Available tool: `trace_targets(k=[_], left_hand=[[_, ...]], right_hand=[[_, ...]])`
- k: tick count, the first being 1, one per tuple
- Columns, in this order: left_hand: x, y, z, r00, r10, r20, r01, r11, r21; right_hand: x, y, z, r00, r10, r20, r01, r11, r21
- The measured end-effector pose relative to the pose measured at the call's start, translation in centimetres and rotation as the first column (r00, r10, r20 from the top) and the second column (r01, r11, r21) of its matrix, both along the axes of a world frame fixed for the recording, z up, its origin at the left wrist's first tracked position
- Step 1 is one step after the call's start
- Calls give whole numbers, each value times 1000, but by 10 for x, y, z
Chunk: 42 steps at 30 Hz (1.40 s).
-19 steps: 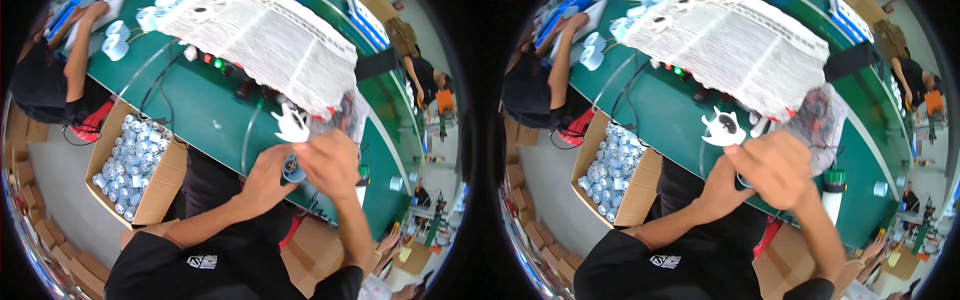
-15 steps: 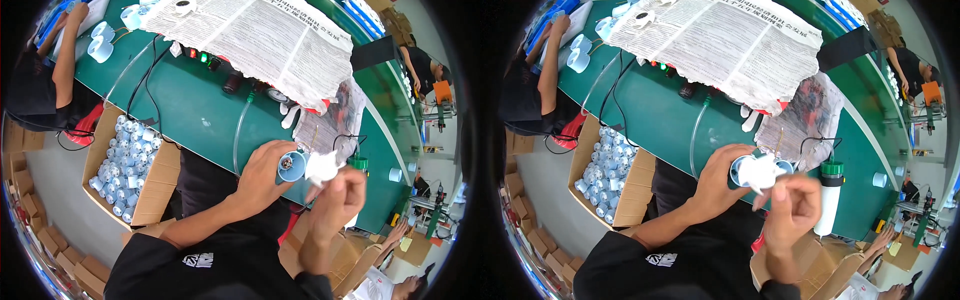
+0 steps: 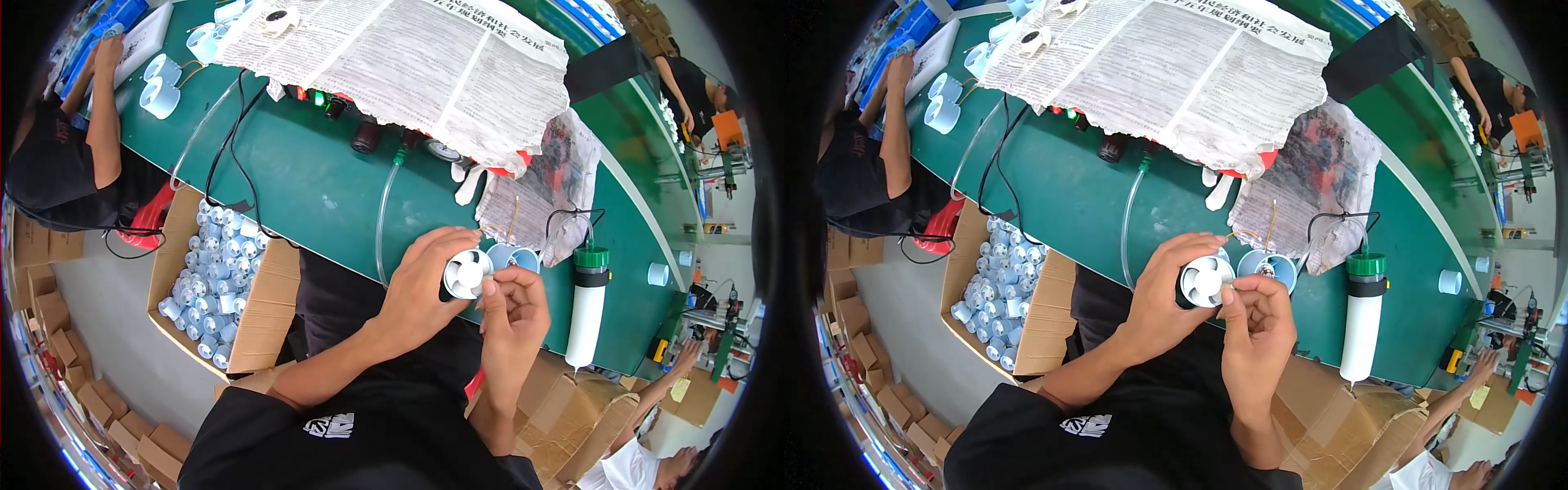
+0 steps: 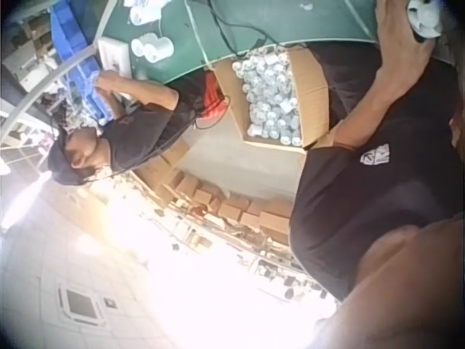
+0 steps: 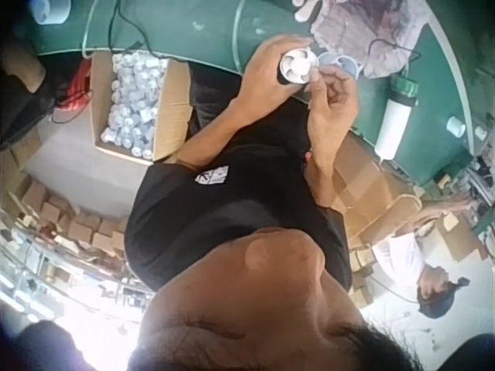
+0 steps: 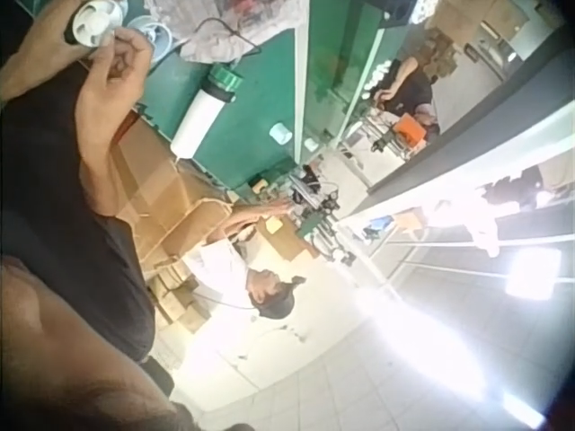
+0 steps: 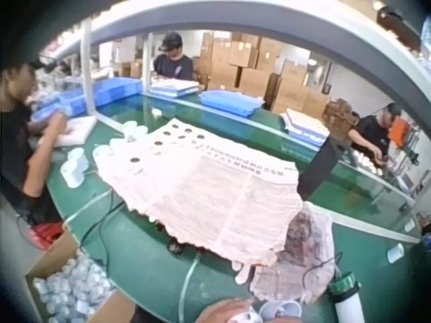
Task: The person assembles small electronic components into plastic housings by hand, taking components from a plastic tray and placing them into the housings, which are then put into a cardboard box.
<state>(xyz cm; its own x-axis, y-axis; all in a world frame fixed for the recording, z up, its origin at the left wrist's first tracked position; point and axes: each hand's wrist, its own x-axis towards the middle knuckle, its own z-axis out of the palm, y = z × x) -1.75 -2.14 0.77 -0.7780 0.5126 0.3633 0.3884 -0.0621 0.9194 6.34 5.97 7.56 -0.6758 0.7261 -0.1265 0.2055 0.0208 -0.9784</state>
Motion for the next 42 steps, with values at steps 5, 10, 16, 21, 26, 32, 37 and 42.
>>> trace_targets(k=[5,10,16,21,26,32,37,42], left_hand=[[-1,0,3,999,-34,22,34,999,-27],[-1,2,2,997,-33,-67,26,995,-95],[1,1,3,990,-56,-132,35,988,-153],[2,3,2,988,-49,-148,24,986,-167],[1,3,5,987,-33,-154,5,983,-183],[0,3,5,986,-67,-153,40,983,-178],[3,1,3,986,-55,-156,26,984,-179],[5,3,3,988,-60,-140,34,983,-182]], right_hand=[[2,8,6,997,34,70,-28,995,-96],[0,9,3,986,12,167,-14,1000,12],[2,10,12,972,13,234,-40,993,110],[1,8,12,961,-6,276,-49,980,194],[-3,2,7,932,-87,351,-70,909,410],[0,12,13,910,-34,413,-146,907,395],[1,8,11,931,-53,360,-104,910,402],[11,9,11,969,-47,241,-55,914,402]])
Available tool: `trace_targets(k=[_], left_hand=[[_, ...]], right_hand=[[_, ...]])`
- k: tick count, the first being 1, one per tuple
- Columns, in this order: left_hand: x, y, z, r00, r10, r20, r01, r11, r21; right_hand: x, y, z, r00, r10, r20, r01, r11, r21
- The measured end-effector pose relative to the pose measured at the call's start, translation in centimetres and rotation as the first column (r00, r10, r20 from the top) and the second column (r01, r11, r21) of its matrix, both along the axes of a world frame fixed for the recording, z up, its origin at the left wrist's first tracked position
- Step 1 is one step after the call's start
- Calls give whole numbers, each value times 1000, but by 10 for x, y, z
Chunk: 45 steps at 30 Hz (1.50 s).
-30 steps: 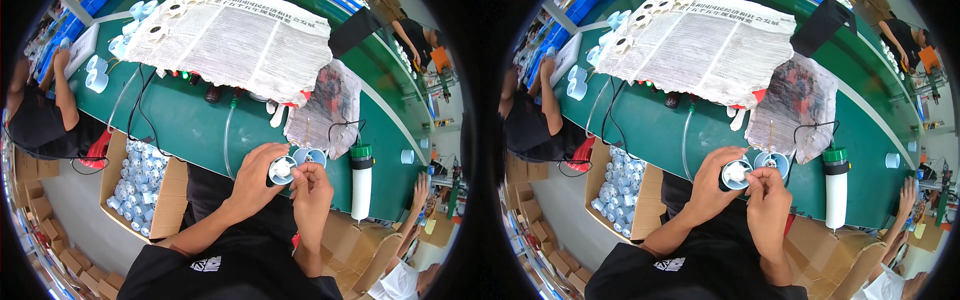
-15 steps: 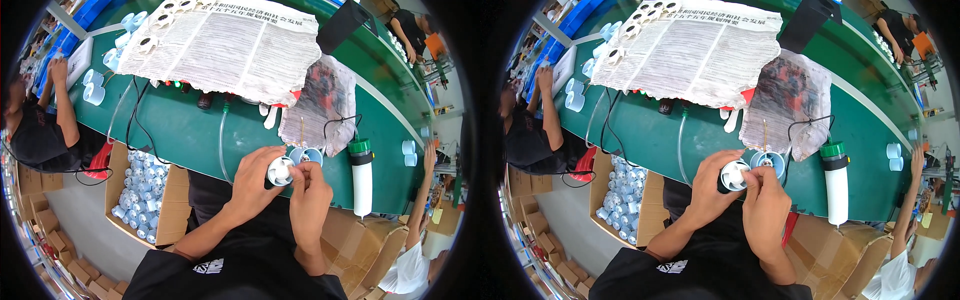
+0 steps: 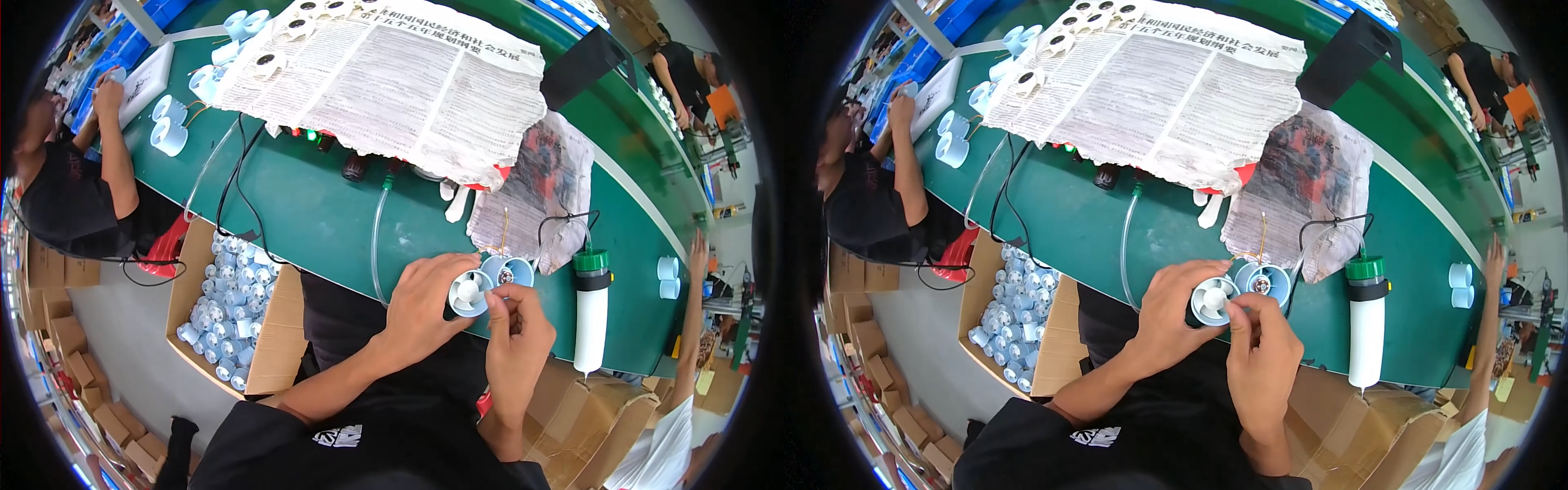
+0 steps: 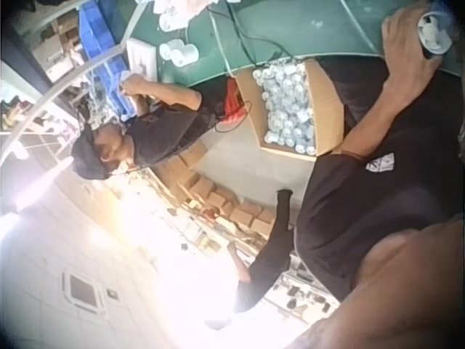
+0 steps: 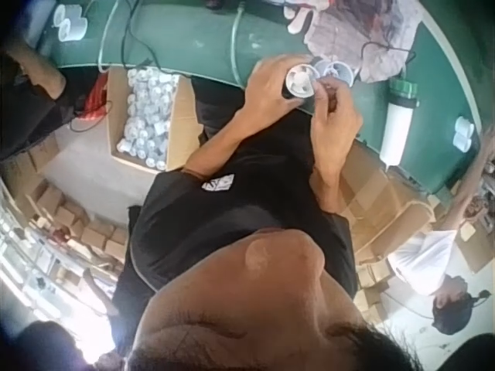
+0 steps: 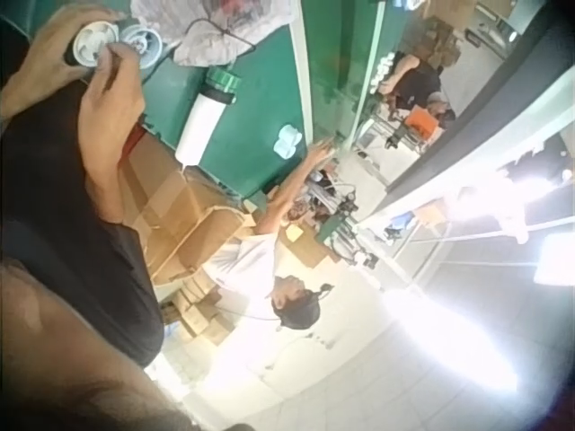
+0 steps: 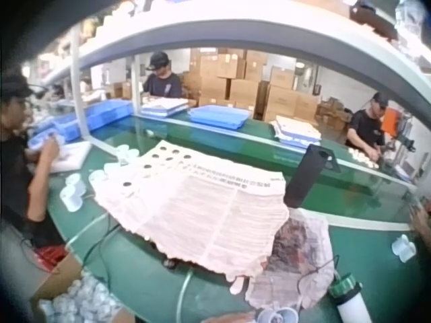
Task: The person assembles small electronic components into plastic housings by hand, taking components from a plastic tray and placing them into the housings, which are then put into a cardboard box.
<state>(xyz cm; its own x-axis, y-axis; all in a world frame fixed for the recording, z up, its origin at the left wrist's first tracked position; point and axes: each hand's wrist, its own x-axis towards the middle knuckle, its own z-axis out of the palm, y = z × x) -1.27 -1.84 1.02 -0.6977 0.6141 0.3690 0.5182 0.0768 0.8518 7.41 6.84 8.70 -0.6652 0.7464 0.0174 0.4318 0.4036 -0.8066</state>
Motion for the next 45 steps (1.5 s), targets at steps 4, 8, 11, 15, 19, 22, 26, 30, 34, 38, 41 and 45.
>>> trace_targets(k=[4,8,11,15,19,22,26,30,34,38,41,45], left_hand=[[-1,4,1,999,-20,-43,19,1000,-21],[-5,1,1,999,1,-37,-2,999,-38],[-5,-7,11,995,101,-2,-101,993,-61],[8,6,-12,990,38,-134,-36,999,18],[15,4,-15,999,21,-39,-15,987,157],[4,-22,15,991,-86,104,49,947,318],[-55,-78,49,964,263,-49,-219,881,419],[-156,-142,61,617,787,-22,-764,605,224],[-238,-183,23,336,726,-600,-923,380,-57],[-251,-198,24,460,584,-669,-877,416,-240],[-244,-189,33,426,657,-622,-898,390,-203],[-188,-121,49,544,630,-554,-767,641,-24]], right_hand=[[0,8,-6,980,193,52,-200,953,225],[3,6,2,981,183,-64,-150,924,352],[10,5,-3,953,178,-244,-94,942,322],[58,38,-54,902,-85,-422,189,959,211],[64,37,-53,899,-211,-383,367,841,398],[71,48,-74,900,-196,-390,347,864,365],[70,51,-74,949,-135,-286,279,787,551],[61,46,-65,970,-88,-227,207,789,579],[64,47,-67,966,-70,-248,199,814,546],[70,50,-73,988,10,-157,97,748,656],[76,49,-75,993,-2,-115,76,763,642],[82,59,-95,986,-71,-154,153,761,631]])
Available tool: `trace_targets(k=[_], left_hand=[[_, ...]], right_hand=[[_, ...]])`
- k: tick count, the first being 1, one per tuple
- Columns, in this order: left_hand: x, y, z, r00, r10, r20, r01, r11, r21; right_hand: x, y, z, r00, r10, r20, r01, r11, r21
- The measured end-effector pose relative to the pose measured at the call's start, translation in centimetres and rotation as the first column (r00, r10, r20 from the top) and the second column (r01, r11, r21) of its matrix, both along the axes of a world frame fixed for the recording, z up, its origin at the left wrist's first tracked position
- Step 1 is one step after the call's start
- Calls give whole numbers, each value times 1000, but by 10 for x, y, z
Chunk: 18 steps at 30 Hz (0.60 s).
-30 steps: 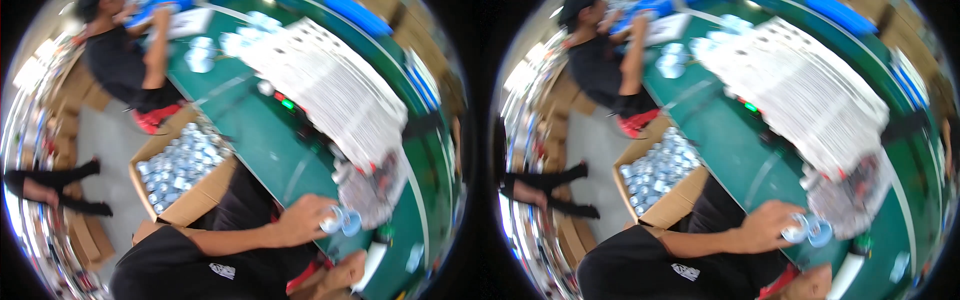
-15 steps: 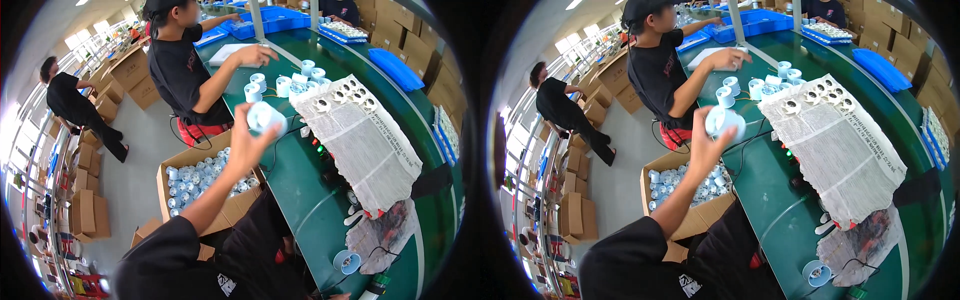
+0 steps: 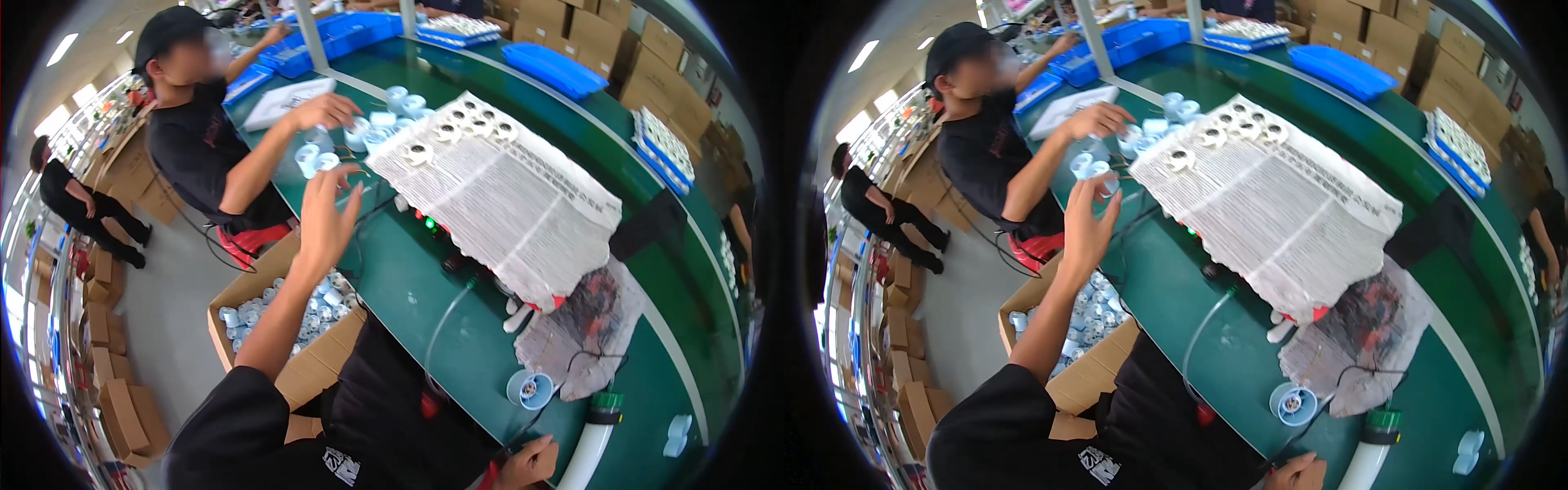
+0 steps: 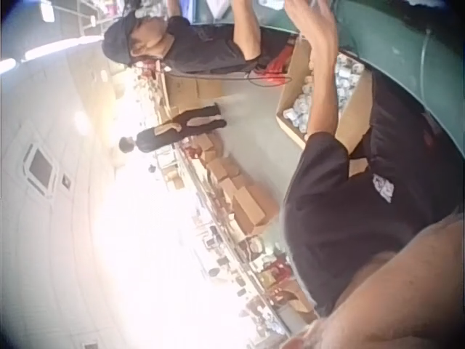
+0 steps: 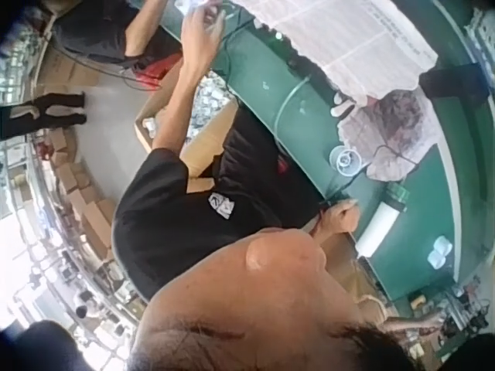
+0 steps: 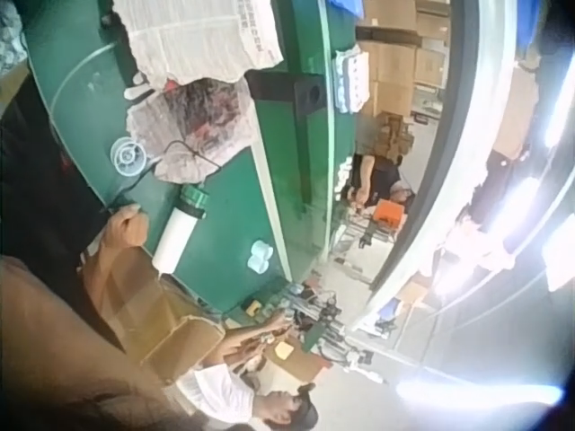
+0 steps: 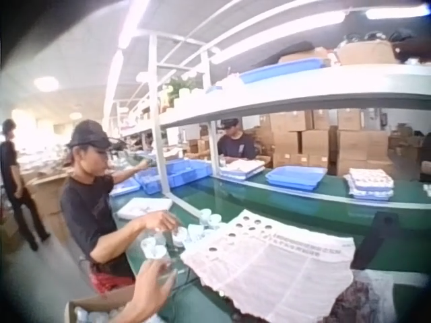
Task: The person assembles small electronic components into plastic housings by hand, taking components from a plastic tray and placing them into the housings, which are then put into a cardboard box.
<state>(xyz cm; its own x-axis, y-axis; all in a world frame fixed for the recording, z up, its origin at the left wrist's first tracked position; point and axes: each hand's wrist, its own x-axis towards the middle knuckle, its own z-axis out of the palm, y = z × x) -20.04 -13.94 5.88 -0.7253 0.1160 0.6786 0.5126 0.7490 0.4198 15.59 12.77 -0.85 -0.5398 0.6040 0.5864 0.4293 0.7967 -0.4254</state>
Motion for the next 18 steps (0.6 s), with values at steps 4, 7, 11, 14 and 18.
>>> trace_targets(k=[4,7,11,14,18], left_hand=[[120,60,21,812,-509,287,388,837,386],[168,98,2,525,-753,397,633,657,410],[190,132,-21,459,-758,462,726,620,297],[199,155,-35,449,-793,411,717,595,363],[198,140,-25,557,-762,329,607,644,465]], right_hand=[[-7,-6,2,994,-10,-105,3,998,-65],[-15,-2,22,879,-52,-474,-149,914,-378],[-56,1,86,899,172,-403,-263,947,-182],[-101,-2,139,915,361,-181,-384,916,-118],[-202,-16,167,755,629,-185,-655,728,-203]])
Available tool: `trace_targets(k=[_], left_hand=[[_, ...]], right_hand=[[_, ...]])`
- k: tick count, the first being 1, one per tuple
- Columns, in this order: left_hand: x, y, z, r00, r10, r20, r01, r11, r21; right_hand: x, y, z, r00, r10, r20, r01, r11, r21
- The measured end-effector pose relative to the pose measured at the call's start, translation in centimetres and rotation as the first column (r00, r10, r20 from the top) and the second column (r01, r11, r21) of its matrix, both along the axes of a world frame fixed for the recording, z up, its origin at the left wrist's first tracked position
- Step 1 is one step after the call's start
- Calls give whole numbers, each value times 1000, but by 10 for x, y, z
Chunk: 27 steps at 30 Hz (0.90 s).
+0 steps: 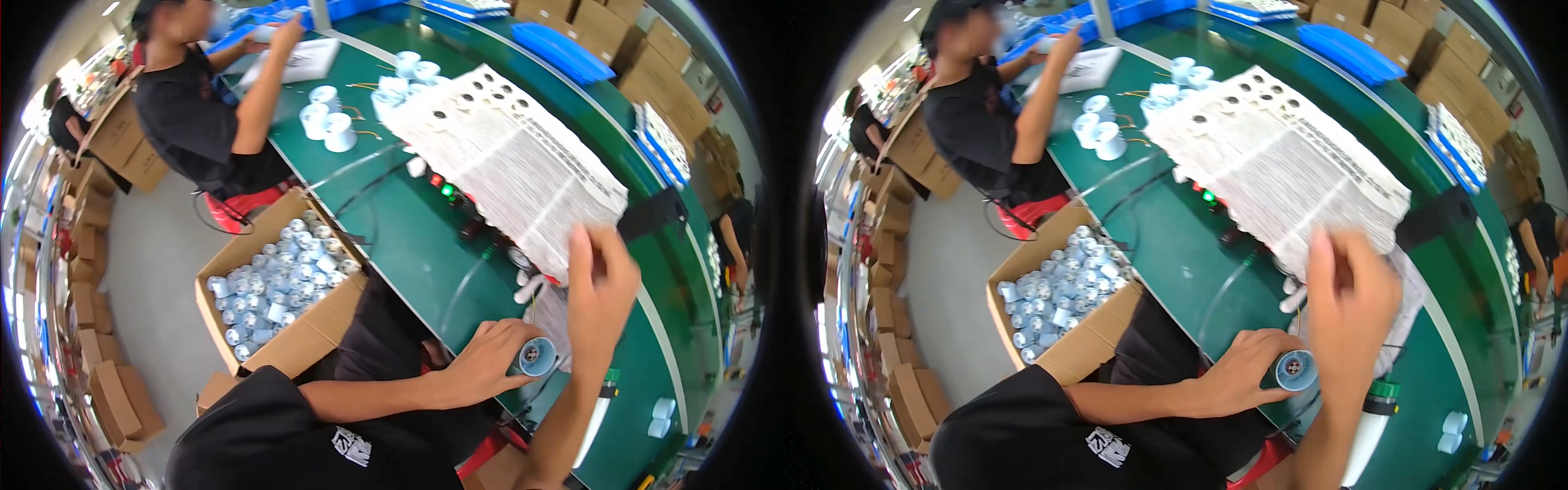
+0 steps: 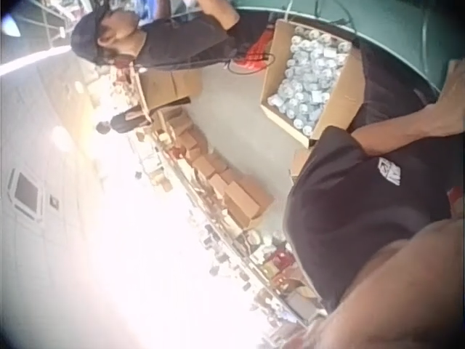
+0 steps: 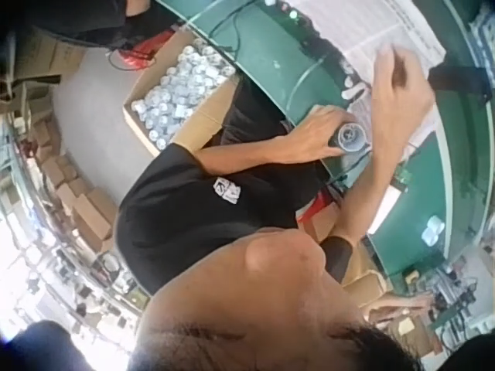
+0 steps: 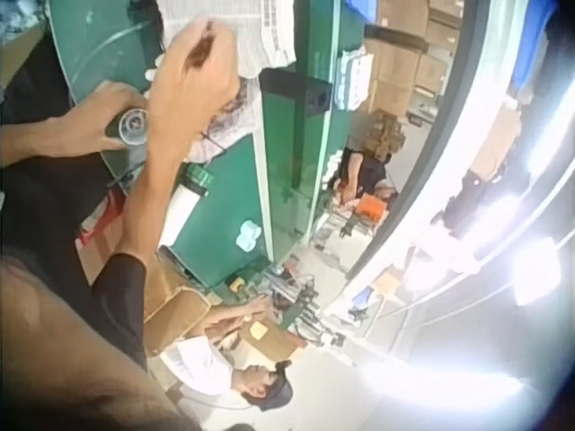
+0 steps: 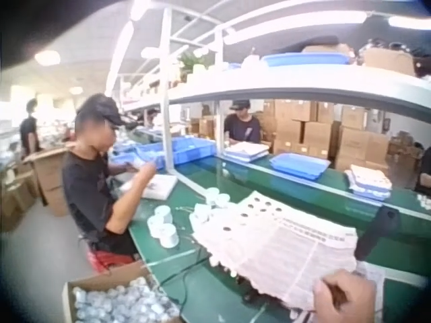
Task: The person assembles small electronic components into plastic housings by hand, taking components from a plastic tray and placing them into the housings, which are then put into a cardboard box.
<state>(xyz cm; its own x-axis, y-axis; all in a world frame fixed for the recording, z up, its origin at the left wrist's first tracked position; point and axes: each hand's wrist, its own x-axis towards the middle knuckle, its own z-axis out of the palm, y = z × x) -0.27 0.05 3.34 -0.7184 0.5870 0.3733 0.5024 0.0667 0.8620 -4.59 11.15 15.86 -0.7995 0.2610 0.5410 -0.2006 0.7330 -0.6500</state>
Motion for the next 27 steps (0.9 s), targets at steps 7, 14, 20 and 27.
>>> trace_targets(k=[7,14,20,27], left_hand=[[-1,-1,-30,989,149,-19,-150,978,-143],[1,-2,-28,977,83,-195,-115,980,-161],[-1,-8,-20,963,103,-251,-147,975,-165],[5,2,-32,994,74,-79,-85,985,-147]], right_hand=[[-165,-44,-26,890,443,103,-345,510,788],[-209,-41,-54,902,412,128,-260,283,923],[-214,-44,-57,850,526,21,-195,278,941],[-114,-6,-32,865,500,-42,-201,423,883]])
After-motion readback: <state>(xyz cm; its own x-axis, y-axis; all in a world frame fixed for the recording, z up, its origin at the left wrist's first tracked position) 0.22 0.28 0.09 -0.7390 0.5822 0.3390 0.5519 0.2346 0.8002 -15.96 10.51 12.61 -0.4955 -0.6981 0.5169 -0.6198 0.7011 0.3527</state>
